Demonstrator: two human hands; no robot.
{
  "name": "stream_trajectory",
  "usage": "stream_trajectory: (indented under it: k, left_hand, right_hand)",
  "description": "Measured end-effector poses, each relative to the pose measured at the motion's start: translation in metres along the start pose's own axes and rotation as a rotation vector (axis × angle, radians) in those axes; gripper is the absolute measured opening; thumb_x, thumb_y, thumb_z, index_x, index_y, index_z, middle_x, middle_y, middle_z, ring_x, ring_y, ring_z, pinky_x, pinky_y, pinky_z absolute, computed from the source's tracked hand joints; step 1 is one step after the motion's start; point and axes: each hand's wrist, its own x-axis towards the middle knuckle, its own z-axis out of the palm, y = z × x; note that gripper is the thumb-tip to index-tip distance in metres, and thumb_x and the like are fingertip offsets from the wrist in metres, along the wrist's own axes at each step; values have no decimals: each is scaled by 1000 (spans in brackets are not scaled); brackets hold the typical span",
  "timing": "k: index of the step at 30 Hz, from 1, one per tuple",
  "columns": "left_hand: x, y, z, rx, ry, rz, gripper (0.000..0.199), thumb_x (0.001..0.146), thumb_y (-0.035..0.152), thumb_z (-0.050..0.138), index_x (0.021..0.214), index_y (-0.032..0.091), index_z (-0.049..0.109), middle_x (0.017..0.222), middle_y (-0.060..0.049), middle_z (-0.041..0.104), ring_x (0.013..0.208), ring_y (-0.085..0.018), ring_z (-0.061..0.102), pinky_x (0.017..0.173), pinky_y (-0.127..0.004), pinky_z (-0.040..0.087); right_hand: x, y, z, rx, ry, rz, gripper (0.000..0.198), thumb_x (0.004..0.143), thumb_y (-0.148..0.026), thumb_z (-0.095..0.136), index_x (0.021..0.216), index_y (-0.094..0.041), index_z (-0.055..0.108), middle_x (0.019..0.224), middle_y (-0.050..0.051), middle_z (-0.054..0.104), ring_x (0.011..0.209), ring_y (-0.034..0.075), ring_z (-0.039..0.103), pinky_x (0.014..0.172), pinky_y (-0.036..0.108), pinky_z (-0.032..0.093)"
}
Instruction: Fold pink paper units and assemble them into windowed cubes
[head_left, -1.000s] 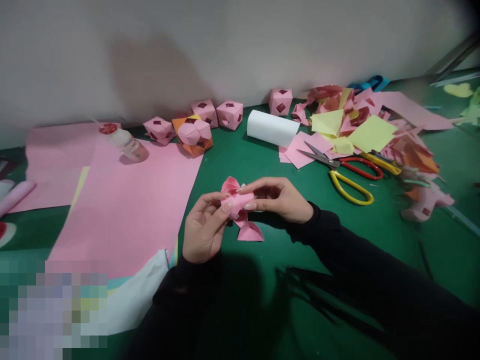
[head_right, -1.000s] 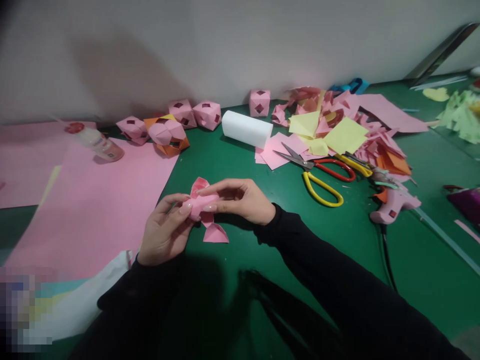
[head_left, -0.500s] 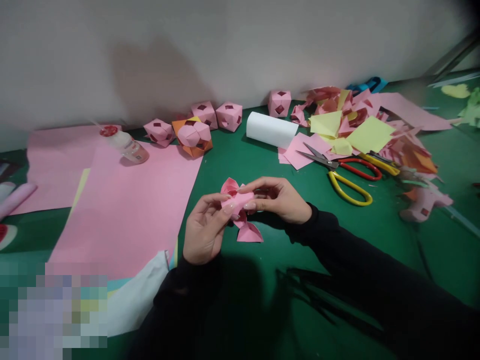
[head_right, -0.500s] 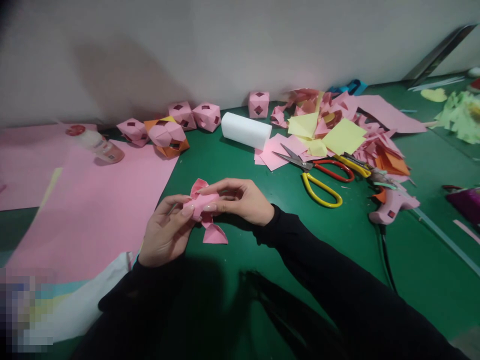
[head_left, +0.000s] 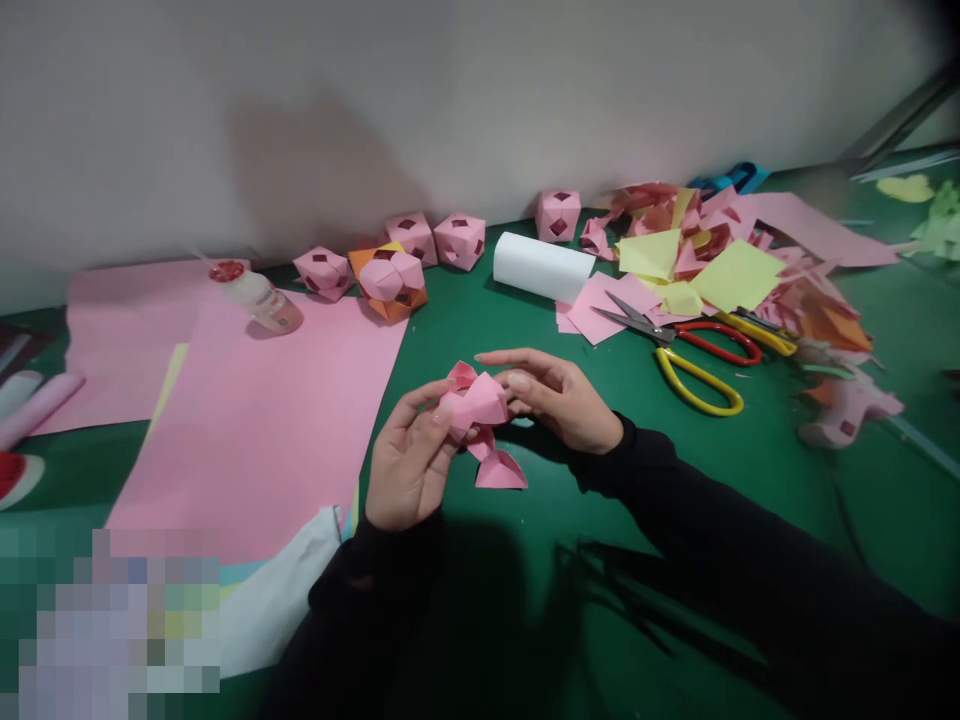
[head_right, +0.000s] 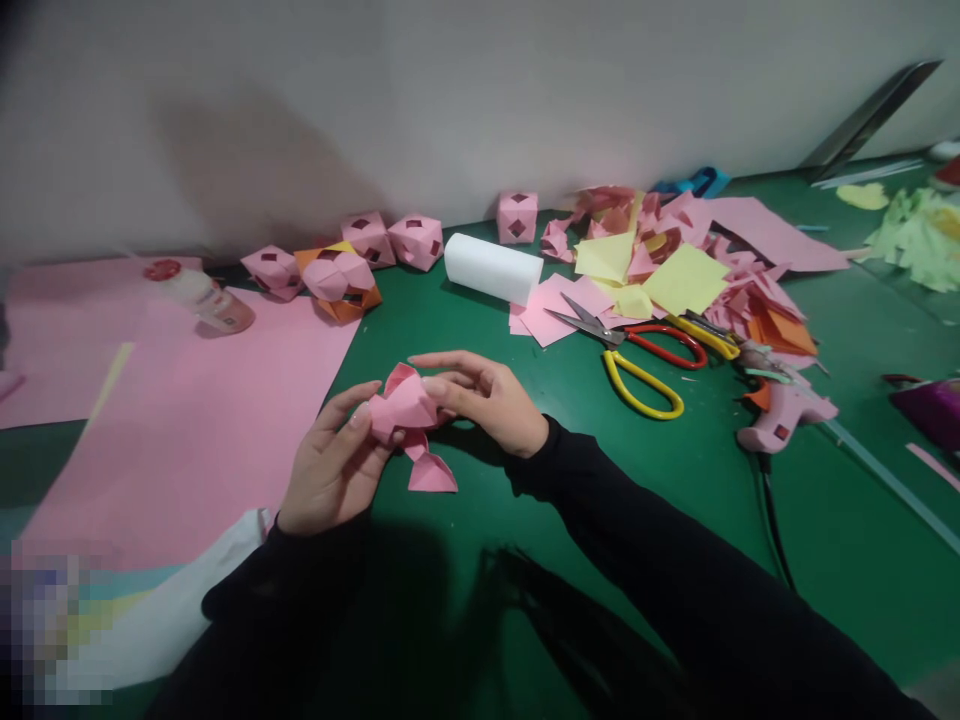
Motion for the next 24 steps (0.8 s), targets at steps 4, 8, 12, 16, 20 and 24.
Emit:
stream_trajectory:
  k: [4, 8, 12, 16, 20, 24]
  left_hand:
    - [0, -2, 0, -6, 25, 26, 33, 70, 33, 87, 99, 22, 75, 93, -4, 78, 71, -11, 71, 64, -20, 60]
    - [-3, -5, 4, 54, 44, 84, 39, 76, 38, 83, 108, 19, 69, 98, -7, 77, 76, -14, 73, 69, -25, 62]
    - [-5, -7, 7, 96, 53, 100, 43, 80, 46, 77, 111, 19, 64, 110, -11, 75, 92, -21, 75, 77, -32, 63]
    - [-7, -6, 9, 130, 65, 87, 44, 81, 48, 75, 112, 19, 63, 128, -15, 67, 102, -25, 73, 81, -36, 62]
    - [-9, -5, 10, 158, 51, 93, 54, 72, 47, 83, 114, 19, 61, 132, -16, 63, 100, -26, 72, 80, -39, 63]
    - [-8, -5, 9, 174, 68, 62, 56, 67, 40, 88, 111, 19, 62, 119, -13, 68, 93, -22, 72, 75, -34, 62]
  right_hand:
    - [2, 1, -1, 17, -8, 78, 36, 70, -31, 87, 101, -17, 74, 74, -1, 74, 62, 8, 66, 65, 21, 57]
    - [4, 0, -3, 98, 4, 99, 35, 61, -28, 92, 92, -20, 77, 71, -2, 74, 61, 8, 67, 63, 21, 57]
    - [5, -1, -6, 187, 20, 90, 26, 58, -27, 94, 78, -24, 78, 73, -4, 75, 64, 7, 67, 65, 18, 56]
    - [4, 0, -6, 163, 9, 22, 20, 60, -27, 93, 73, -27, 77, 81, -3, 75, 76, 11, 69, 79, 27, 58]
    - [1, 3, -3, -23, -83, -74, 14, 69, -23, 88, 80, -27, 80, 100, 2, 71, 98, 14, 66, 92, 32, 54]
    - [-2, 7, 0, -248, -84, -151, 16, 73, -24, 85, 88, -29, 81, 115, 6, 58, 116, 19, 57, 94, 35, 55]
